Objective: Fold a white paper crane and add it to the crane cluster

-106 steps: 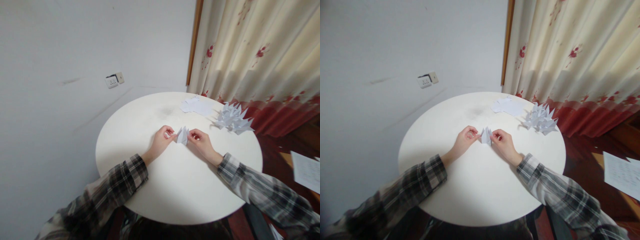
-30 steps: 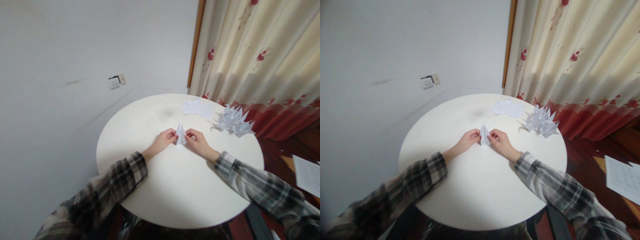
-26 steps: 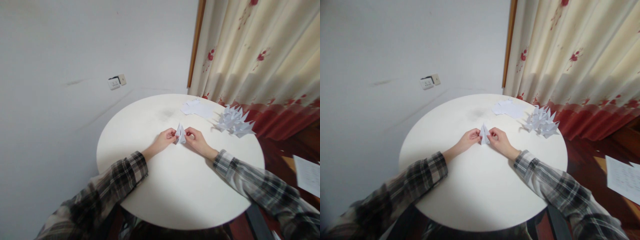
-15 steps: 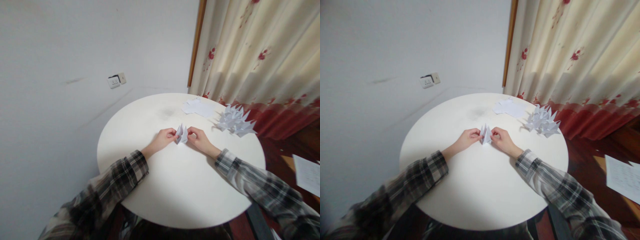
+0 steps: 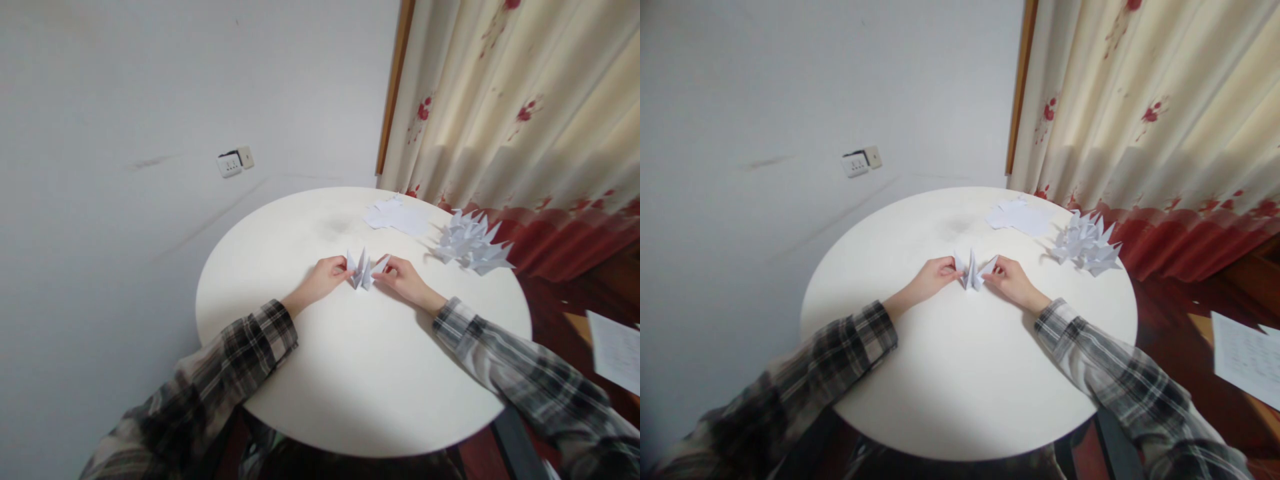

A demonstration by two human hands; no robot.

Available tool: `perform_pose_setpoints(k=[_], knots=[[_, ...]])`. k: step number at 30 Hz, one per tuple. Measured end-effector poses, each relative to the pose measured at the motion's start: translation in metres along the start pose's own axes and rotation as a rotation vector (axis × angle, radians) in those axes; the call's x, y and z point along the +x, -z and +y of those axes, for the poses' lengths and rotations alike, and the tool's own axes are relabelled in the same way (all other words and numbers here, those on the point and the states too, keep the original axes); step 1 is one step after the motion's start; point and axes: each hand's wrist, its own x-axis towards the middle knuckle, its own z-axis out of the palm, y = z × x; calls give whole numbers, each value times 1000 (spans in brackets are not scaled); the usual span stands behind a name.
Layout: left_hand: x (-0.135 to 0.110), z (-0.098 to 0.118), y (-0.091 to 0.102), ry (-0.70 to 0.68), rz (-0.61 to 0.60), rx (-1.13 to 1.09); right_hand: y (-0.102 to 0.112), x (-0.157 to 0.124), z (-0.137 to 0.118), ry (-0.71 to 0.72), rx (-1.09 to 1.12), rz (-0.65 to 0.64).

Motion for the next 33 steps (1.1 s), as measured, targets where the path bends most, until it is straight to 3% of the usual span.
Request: perform_pose_setpoints(k=[14,20,27,33], knots=[[-2,-7,3,107,-23,-137,1,-4,8,6,-11,-48],[-2,-6,6,78,-35,-62,-2,-6,15,-45,46,-75],[0,-16,1,105,13,-122,-2,-5,11,-81,153,-24],[0,-16,-2,77,-14,-89,-7,-1,12,-58,155,-23]])
